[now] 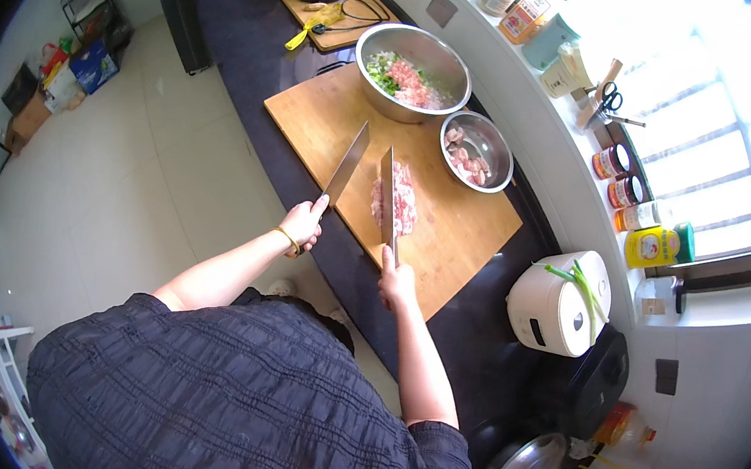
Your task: The person uses two cleavers to chop a piece of raw meat into small pieces on a wooden cutting board. The chopped meat is gathered into a pile on the board while a bowl of mixed ingredients sits nearby.
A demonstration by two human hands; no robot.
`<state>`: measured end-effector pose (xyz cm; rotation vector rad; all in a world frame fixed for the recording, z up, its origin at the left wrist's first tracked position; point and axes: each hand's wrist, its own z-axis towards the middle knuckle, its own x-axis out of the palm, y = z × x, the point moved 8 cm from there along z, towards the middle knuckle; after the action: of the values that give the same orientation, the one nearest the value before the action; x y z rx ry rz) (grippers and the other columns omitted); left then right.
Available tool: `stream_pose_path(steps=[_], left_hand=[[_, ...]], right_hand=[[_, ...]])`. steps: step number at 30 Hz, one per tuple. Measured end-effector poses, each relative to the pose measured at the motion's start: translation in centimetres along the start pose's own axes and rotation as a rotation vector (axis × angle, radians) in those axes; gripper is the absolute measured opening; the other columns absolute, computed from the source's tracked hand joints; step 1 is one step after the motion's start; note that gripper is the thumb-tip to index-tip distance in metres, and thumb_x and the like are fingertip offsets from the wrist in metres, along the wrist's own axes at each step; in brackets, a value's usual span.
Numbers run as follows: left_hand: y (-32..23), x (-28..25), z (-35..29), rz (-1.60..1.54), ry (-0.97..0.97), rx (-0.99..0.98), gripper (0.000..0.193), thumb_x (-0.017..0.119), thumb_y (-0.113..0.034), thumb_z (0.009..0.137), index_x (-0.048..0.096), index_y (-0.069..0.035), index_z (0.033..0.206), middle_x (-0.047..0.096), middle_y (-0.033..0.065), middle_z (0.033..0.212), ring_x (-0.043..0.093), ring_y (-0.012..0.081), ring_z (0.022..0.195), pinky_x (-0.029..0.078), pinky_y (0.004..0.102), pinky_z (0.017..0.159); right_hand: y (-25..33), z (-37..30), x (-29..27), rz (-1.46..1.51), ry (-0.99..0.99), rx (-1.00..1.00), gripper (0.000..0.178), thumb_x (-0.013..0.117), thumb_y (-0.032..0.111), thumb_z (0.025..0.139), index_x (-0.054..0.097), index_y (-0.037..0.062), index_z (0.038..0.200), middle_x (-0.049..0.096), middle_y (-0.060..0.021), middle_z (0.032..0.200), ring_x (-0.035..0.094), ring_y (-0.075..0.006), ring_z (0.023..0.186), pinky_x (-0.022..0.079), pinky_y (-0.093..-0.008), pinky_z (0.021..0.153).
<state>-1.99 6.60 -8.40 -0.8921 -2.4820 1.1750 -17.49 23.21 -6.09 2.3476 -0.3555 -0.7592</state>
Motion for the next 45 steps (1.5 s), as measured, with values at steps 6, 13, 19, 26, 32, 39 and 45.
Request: stream_pose_path(steps=[6, 13, 19, 26, 32, 39, 45], left_hand=[[-0.1, -0.9, 0.1, 0.018, 0.032, 0.002, 0.051, 0.038, -0.052, 0.088, 0.042, -0.002, 0.083, 0.044, 0.0042, 0.057, 0.040, 0.0104, 0.039, 0.036, 0.0243, 0.032], [-0.3, -2.1, 0.8, 0.057, 0.066, 0.029, 0.054, 0.038, -0.051, 0.088, 0.044, 0.003, 0.085, 0.047, 0.0062, 0.056, 0.043, 0.0121, 0.037, 0.037, 0.0253, 0.031], [-0.5, -1.7, 0.8, 0.085, 0.110, 0.014, 0.049, 0.039, -0.053, 0.087, 0.041, -0.005, 0.082, 0.041, 0.0026, 0.056, 0.038, 0.0091, 0.039, 0.034, 0.0232, 0.033], [-3.4, -1.8, 1.5, 0.231, 0.152, 0.059, 0.049, 0.038, -0.052, 0.088, 0.043, -0.004, 0.080, 0.043, 0.0034, 0.057, 0.039, 0.0095, 0.039, 0.035, 0.0242, 0.033], [-6.4, -1.5, 5.0, 0.431, 0.225, 0.109, 0.049, 0.036, -0.050, 0.089, 0.047, -0.002, 0.089, 0.043, 0.0018, 0.056, 0.039, 0.0093, 0.038, 0.035, 0.0239, 0.033], [-9.0, -0.8, 8.9, 0.670, 0.387, 0.127, 0.047, 0.036, -0.048, 0.089, 0.049, -0.004, 0.101, 0.040, 0.0017, 0.054, 0.038, 0.0104, 0.035, 0.034, 0.0254, 0.031], [-8.9, -1.1, 10.0, 0.713, 0.516, 0.204, 0.042, 0.038, -0.046, 0.090, 0.047, -0.006, 0.100, 0.041, 0.0019, 0.053, 0.038, 0.0105, 0.034, 0.033, 0.0252, 0.031]], right_hand=[[1.9, -1.2, -0.7, 0.016, -0.072, -0.119, 0.051, 0.043, 0.050, 0.087, 0.042, 0.0068, 0.060, 0.038, -0.0014, 0.044, 0.034, -0.0130, 0.029, 0.027, -0.0286, 0.028], [3.0, -1.4, 0.1, -0.035, -0.103, -0.157, 0.055, 0.044, 0.053, 0.085, 0.044, 0.0051, 0.058, 0.040, -0.0026, 0.044, 0.039, -0.0149, 0.031, 0.031, -0.0303, 0.030], [1.5, -1.4, 0.4, 0.077, -0.040, 0.020, 0.051, 0.044, 0.055, 0.084, 0.044, 0.0084, 0.063, 0.041, -0.0010, 0.047, 0.036, -0.0112, 0.033, 0.030, -0.0281, 0.031], [-3.0, -5.0, 0.8, 0.825, 0.141, 0.063, 0.050, 0.032, 0.063, 0.084, 0.041, 0.0136, 0.083, 0.031, 0.0026, 0.048, 0.023, -0.0076, 0.034, 0.022, -0.0229, 0.034], [-10.6, -5.2, 3.3, 1.163, 0.229, 0.095, 0.055, 0.031, 0.066, 0.081, 0.042, 0.0128, 0.084, 0.030, 0.0021, 0.048, 0.024, -0.0079, 0.034, 0.023, -0.0234, 0.034], [-11.2, -4.8, 7.4, 1.170, -0.028, 0.232, 0.053, 0.037, 0.060, 0.084, 0.042, 0.0077, 0.078, 0.038, -0.0038, 0.052, 0.034, -0.0129, 0.037, 0.031, -0.0272, 0.035], [-3.9, -2.0, 10.6, 1.123, -0.338, 0.126, 0.039, 0.044, 0.042, 0.089, 0.042, 0.0054, 0.075, 0.045, -0.0051, 0.052, 0.042, -0.0130, 0.038, 0.037, -0.0272, 0.033]])
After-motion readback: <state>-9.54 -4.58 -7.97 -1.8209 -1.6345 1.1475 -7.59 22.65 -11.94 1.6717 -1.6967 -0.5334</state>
